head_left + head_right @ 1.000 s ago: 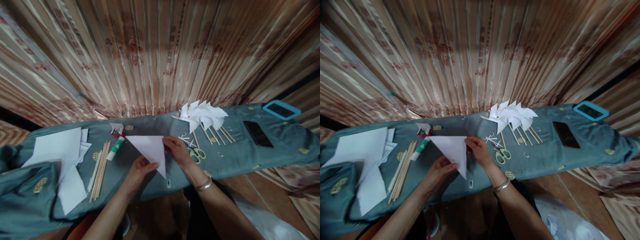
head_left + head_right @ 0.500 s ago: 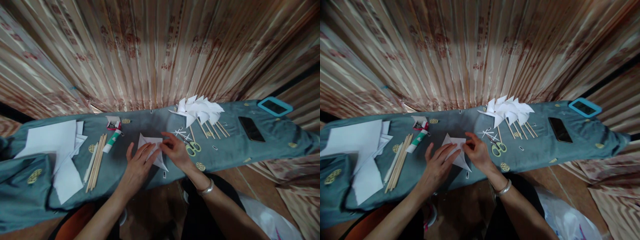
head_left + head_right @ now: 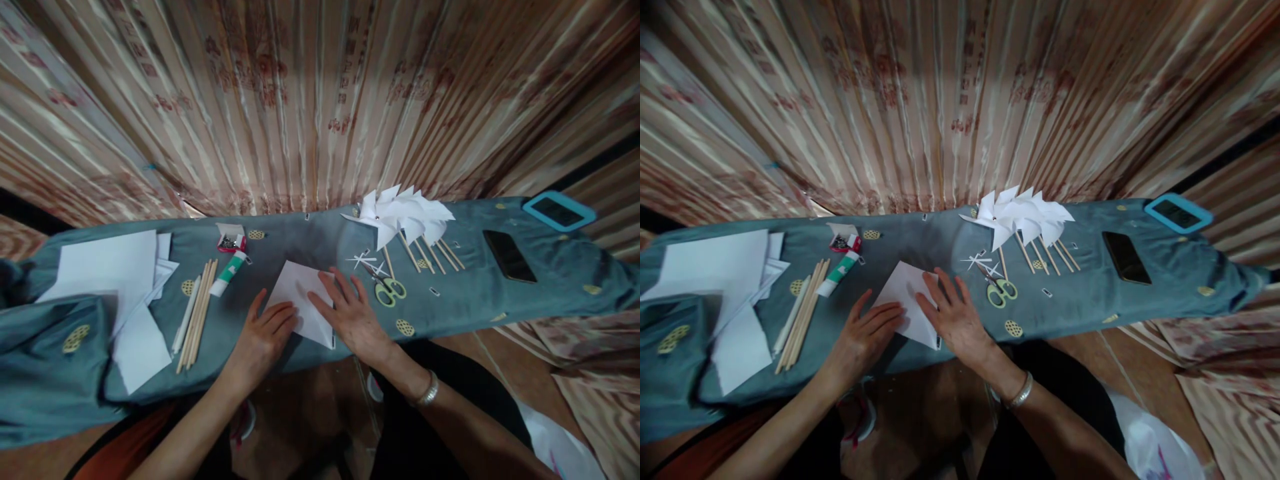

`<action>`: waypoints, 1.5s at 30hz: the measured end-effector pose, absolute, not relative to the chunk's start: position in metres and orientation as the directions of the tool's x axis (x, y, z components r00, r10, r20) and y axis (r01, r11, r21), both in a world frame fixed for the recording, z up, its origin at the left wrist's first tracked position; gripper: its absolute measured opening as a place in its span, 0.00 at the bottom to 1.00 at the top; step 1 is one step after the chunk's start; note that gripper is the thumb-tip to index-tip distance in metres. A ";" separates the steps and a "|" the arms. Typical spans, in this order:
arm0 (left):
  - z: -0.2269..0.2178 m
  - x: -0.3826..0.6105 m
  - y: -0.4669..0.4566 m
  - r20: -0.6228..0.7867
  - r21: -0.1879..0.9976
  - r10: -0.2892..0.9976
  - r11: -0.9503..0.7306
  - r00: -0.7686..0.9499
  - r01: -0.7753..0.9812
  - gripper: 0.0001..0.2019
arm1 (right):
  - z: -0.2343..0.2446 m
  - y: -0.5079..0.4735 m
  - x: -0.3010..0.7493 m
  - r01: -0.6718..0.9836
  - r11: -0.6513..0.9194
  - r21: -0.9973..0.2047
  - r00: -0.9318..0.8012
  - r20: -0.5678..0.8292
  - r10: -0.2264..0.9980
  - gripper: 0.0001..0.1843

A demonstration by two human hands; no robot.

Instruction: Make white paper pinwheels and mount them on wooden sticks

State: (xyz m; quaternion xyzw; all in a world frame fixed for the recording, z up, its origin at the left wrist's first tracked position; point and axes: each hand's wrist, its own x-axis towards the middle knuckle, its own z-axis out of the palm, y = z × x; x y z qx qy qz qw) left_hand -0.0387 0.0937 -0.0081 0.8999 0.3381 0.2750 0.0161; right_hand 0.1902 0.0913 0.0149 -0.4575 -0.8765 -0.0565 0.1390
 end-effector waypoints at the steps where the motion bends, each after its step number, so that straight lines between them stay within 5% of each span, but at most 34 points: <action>1: -0.009 -0.040 0.092 0.485 0.219 0.612 -0.776 0.624 0.591 0.13 | 0.014 0.089 0.190 0.813 0.582 -0.030 -0.546 0.310 0.778 0.21; 5: -0.010 -0.048 0.084 0.486 0.224 0.603 -0.786 0.633 0.577 0.12 | 0.010 0.084 0.201 0.770 0.633 -0.085 -0.575 0.338 0.745 0.10; 12: 0.000 -0.053 0.067 0.479 0.306 0.596 -0.801 0.644 0.514 0.12 | 0.009 0.072 0.218 0.661 0.669 -0.340 -0.611 0.273 0.743 0.13; 21: 0.000 -0.047 0.061 0.315 0.655 0.838 -0.531 0.445 0.537 0.10 | 0.007 0.086 0.222 0.465 0.297 -0.834 -0.431 0.080 0.899 0.10; 29: -0.002 -0.047 0.059 0.121 0.765 0.952 -0.269 0.280 0.585 0.19 | 0.016 0.094 0.208 0.607 0.198 -0.770 -0.314 -0.004 0.949 0.12; 37: 0.004 -0.047 0.064 0.052 0.752 0.965 -0.208 0.257 0.626 0.22 | 0.021 0.110 0.193 0.738 0.153 -0.657 -0.260 -0.068 0.963 0.10; 41: 0.005 -0.050 0.069 0.110 0.678 0.952 -0.282 0.285 0.679 0.20 | 0.022 0.115 0.187 0.800 0.134 -0.585 -0.223 -0.082 0.971 0.10; 45: 0.009 -0.049 0.072 0.329 0.398 0.860 -0.500 0.389 0.769 0.21 | 0.024 0.118 0.182 0.836 0.108 -0.538 -0.193 -0.105 0.976 0.10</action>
